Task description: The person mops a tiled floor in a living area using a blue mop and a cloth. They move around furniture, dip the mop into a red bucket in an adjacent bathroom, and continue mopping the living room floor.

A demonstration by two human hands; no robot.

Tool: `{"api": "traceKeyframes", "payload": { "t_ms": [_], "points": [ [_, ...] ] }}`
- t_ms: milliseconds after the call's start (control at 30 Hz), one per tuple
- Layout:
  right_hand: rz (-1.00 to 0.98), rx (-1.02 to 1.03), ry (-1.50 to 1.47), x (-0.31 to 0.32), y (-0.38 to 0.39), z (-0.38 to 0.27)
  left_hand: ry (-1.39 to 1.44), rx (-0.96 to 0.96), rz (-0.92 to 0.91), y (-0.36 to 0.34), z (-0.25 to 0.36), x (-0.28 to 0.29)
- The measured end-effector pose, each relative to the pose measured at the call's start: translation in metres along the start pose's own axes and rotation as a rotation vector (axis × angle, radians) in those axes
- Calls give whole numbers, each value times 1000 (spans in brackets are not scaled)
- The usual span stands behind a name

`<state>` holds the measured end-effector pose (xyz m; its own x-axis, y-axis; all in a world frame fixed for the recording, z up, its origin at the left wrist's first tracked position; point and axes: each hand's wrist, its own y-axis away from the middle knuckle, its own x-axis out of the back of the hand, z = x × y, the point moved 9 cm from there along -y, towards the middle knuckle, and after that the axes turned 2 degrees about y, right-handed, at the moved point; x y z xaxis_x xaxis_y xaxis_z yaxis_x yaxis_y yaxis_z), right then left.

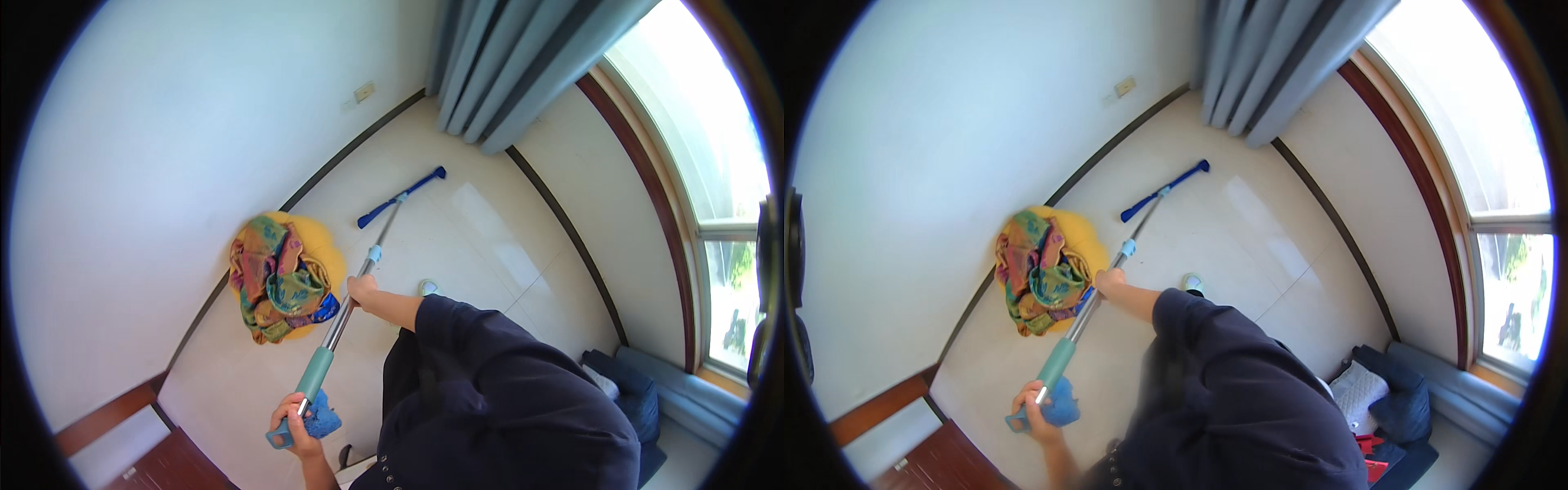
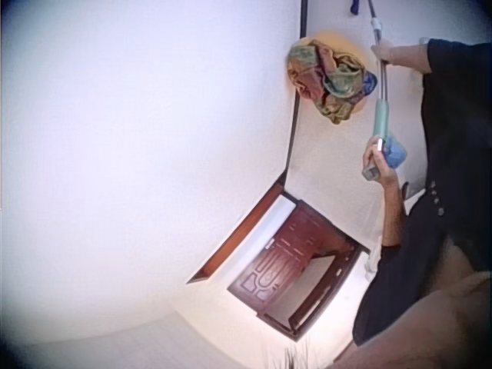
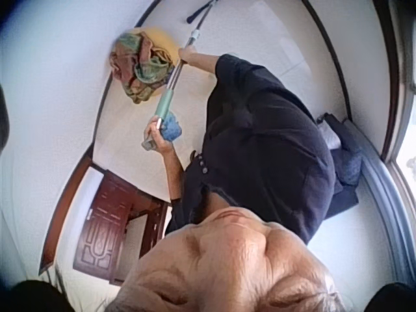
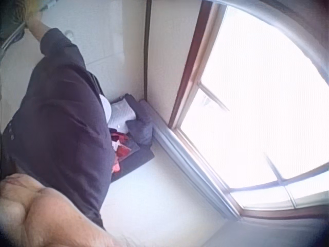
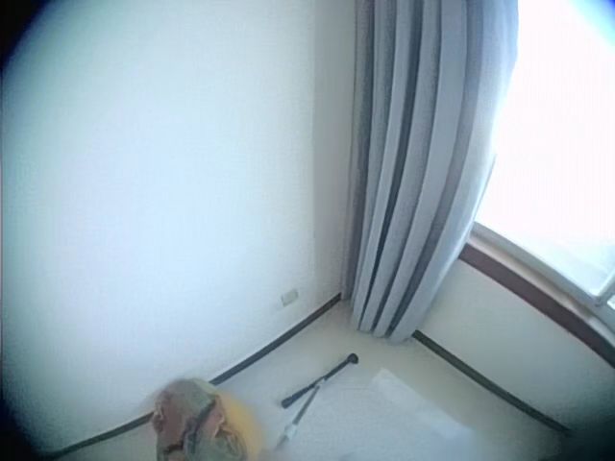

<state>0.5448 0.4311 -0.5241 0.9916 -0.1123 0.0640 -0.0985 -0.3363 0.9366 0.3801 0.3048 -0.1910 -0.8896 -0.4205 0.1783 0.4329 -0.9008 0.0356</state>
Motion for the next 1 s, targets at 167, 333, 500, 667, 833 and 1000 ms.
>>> {"api": "traceKeyframes", "payload": {
  "t_ms": [167,333,500,667,833,1000],
  "points": [
    [62,81,-24,76,-66,-61,-12,149,1,-19,-51,-97],
    [36,44,-266,146,-109,-78,-14,83,-138,-51,-63,-181],
    [71,47,-497,211,-127,-74,-25,10,-371,-66,-53,-246],
    [83,6,-648,224,-112,-39,-109,-58,-623,-66,-46,-250],
    [52,-80,-746,134,-57,19,-167,-83,-638,-85,-18,-158],
    [193,-141,-581,40,-53,53,-16,-49,-445,-104,13,-57]
  ]
}}
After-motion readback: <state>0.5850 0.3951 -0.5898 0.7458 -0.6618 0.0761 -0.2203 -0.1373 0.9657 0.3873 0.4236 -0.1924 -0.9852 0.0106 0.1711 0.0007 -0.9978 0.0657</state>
